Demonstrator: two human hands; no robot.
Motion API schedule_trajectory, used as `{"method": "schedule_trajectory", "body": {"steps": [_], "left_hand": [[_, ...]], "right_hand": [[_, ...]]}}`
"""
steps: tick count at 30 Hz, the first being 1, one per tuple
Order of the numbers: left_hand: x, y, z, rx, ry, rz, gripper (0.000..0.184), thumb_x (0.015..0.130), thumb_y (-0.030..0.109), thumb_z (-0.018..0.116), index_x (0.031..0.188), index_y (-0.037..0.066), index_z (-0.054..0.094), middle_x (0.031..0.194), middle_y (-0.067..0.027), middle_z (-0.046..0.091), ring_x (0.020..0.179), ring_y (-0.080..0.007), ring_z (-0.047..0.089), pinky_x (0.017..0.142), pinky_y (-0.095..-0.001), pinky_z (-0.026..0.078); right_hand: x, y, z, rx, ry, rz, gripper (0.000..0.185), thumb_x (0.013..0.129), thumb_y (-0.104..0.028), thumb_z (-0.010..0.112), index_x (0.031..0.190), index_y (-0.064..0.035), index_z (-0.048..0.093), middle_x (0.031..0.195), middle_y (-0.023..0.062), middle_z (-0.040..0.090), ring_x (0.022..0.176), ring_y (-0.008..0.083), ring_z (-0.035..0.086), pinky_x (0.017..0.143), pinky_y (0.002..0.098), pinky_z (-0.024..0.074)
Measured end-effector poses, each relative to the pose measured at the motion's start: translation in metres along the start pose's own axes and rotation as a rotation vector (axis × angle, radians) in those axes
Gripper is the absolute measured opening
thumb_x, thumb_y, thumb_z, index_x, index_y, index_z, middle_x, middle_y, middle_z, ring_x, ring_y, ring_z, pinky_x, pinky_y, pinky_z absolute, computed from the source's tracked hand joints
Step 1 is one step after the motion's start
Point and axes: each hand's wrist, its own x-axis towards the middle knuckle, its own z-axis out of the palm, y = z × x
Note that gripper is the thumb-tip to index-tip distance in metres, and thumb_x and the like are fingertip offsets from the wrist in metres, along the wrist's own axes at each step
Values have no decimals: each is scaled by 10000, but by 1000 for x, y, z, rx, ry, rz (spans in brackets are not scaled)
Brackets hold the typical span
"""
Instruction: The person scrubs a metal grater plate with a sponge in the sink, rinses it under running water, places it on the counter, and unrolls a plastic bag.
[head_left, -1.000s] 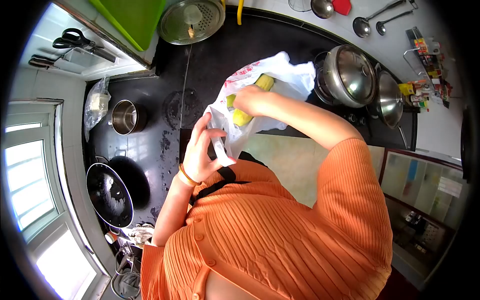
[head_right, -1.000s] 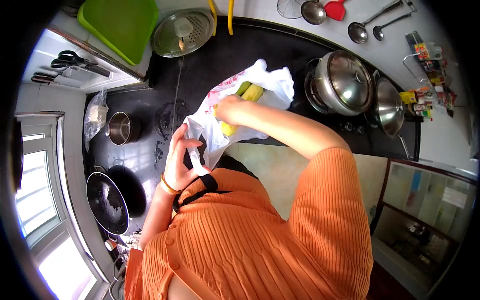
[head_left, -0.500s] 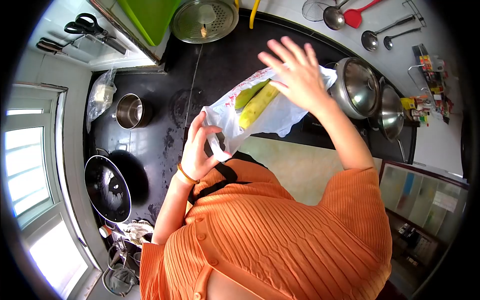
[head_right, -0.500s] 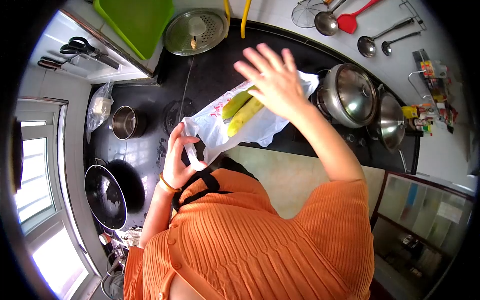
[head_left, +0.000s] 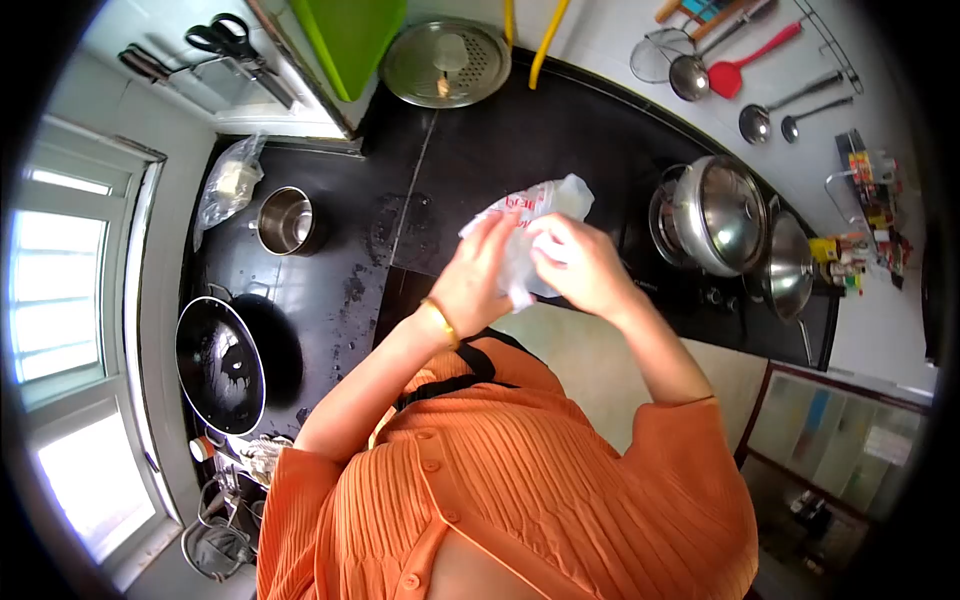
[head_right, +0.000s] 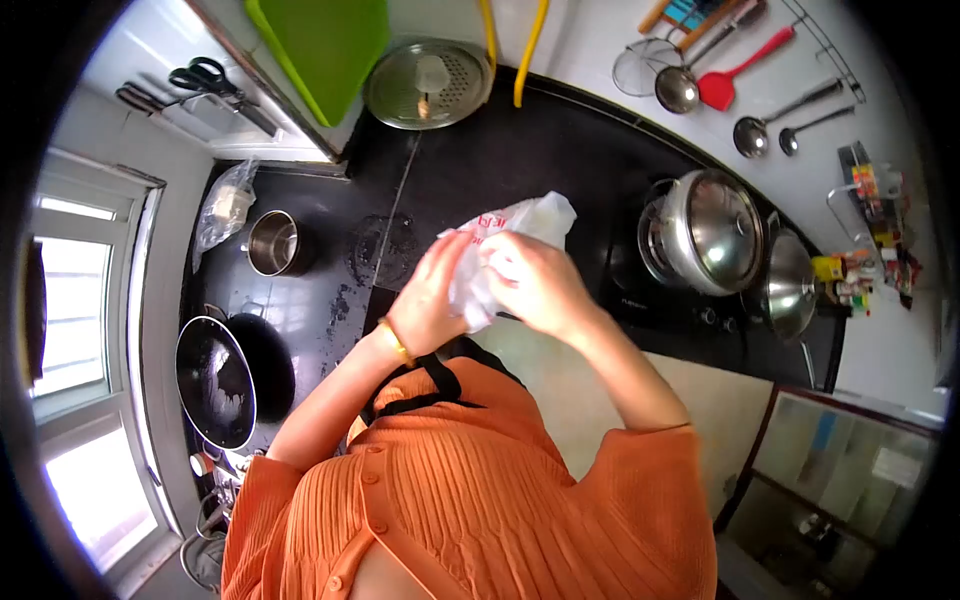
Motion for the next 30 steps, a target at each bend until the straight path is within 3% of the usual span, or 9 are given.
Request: {"method": "schedule_trajectory", "body": {"steps": [4, 8, 10, 13, 14, 15, 18, 23, 30], "left_hand": [[13, -51, 46, -72, -1, 239, 449, 757, 123, 616, 1185, 36, 512, 1230, -170, 491, 1216, -318, 413, 1073, -418, 270], [13, -56, 47, -673, -62, -92, 388, 752, 61, 568, 1138, 22, 556, 1132, -119, 569, 1032, -222, 542, 874, -308, 429], [12, -53, 46, -909, 153, -458, 305, 801, 36, 468, 1088, -33, 543, 1053, -156, 604, 957, -253, 593, 835, -320, 454], [17, -54, 44, -563, 175, -381, 333, 859, 20, 456, 1186, -28, 499, 1081, -104, 594, 1023, -180, 555, 908, -283, 423], [20, -37, 43, -398, 194, -301, 320, 831, 32, 487, 1144, -35, 506, 1050, -155, 588, 999, -263, 577, 902, -320, 433], [27, -27, 49, -260, 171, -172, 312, 784, 29, 541, 1086, -39, 511, 1024, -210, 560, 964, -358, 566, 886, -368, 444], [40, 21, 49, -109, 138, 142, 342, 688, -32, 563, 1027, -39, 517, 1060, -201, 535, 986, -381, 536, 866, -394, 452], [27, 26, 56, 120, -100, 319, 318, 661, 6, 577, 974, -3, 520, 1076, -157, 513, 999, -320, 542, 848, -366, 479], [-19, 11, 0, 91, 152, 175, 591, 679, -10, 647, 1240, 44, 469, 1179, -235, 472, 1108, -399, 493, 931, -415, 446]], "right_hand": [[9, -28, 17, -71, 12, -289, 232, 703, -78, 668, 903, -94, 551, 873, 87, 611, 781, 267, 617, 670, 360, 498], [0, -21, -14, -219, 229, -291, 381, 703, -122, 695, 1058, -50, 573, 939, 106, 609, 812, 283, 572, 726, 349, 479], [-21, 14, -33, -182, 260, 2, 644, 685, -130, 729, 1259, -39, 451, 1053, 137, 578, 827, 263, 577, 715, 353, 485], [-55, 34, -14, -127, -73, 393, 1052, 635, -179, 794, 1450, -59, 141, 1190, 192, 499, 879, 265, 588, 743, 371, 502], [-61, 42, 6, -106, -120, 455, 1164, 593, -200, 838, 1467, -93, 76, 1247, 192, 468, 922, 254, 603, 758, 368, 511], [-63, 46, 26, 21, -38, 423, 1038, 659, -248, 796, 1451, -74, 147, 1253, 200, 469, 1008, 275, 587, 813, 380, 503], [-25, 71, 64, -36, 227, 1, 758, 726, -232, 736, 1326, -1, 335, 1210, 177, 490, 1061, 292, 552, 900, 353, 462], [-5, 79, 85, 620, 432, 131, 580, 787, -224, 666, 1263, -7, 415, 1173, 152, 520, 1033, 251, 559, 908, 338, 453], [43, 146, 58, 1198, 309, 290, 432, 910, -283, 533, 1252, -30, 452, 1171, 123, 541, 1039, 230, 552, 915, 367, 456]]}}
